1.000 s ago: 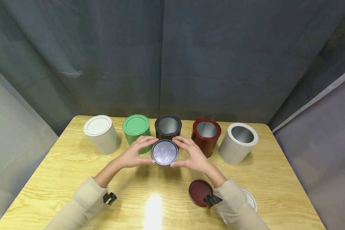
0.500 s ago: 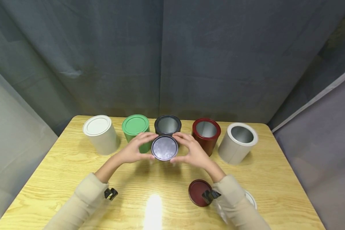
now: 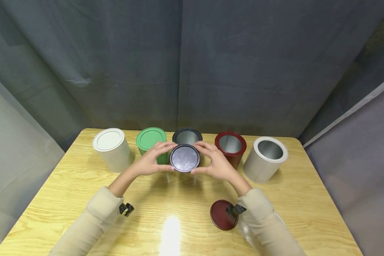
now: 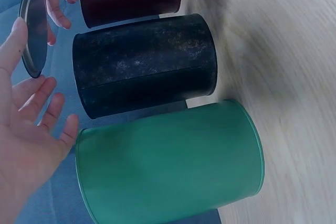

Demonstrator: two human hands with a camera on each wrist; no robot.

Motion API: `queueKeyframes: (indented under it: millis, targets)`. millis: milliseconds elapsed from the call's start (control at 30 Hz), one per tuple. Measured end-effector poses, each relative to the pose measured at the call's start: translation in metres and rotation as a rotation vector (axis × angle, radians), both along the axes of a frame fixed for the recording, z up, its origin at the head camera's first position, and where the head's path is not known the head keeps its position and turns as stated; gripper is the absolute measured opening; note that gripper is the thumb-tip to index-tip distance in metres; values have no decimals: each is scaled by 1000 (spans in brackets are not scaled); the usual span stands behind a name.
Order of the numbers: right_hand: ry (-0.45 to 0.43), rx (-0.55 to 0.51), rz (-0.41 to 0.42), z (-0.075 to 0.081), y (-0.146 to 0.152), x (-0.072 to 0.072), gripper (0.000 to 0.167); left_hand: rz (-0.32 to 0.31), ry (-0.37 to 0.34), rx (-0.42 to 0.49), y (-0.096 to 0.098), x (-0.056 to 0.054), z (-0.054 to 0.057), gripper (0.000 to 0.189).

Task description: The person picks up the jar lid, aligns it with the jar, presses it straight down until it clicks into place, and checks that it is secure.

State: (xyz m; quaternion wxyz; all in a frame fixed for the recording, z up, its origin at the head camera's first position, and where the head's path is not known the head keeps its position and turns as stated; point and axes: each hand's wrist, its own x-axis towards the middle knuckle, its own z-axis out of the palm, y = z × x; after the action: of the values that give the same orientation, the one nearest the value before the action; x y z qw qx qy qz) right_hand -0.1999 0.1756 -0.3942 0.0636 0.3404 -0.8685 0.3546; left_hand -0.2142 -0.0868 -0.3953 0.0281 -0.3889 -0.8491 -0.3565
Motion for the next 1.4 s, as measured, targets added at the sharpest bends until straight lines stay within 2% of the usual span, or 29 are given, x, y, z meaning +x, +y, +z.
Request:
queueKeyframes:
  millis: [267, 533, 767, 1000, 1267, 1400]
  targets:
    - [2, 11, 3, 5, 0, -6, 76, 10, -10, -6, 1, -5, 4, 71]
    - [14, 25, 4, 9, 0, -15, 78, 22, -11, -31, 1, -11, 12, 71]
    - [22, 17, 16, 13, 0, -22, 76, 19, -7, -52, 1, -18, 15, 71]
    - [-19, 26, 16, 18, 1, -29, 77, 15, -23, -67, 2, -28, 18, 71]
    - [15, 30, 28, 20, 3, -39, 77, 14, -41, -84, 4, -37, 22, 71]
    - [-5, 41, 23, 22, 4, -44, 78, 25, -46, -95, 5, -41, 24, 71]
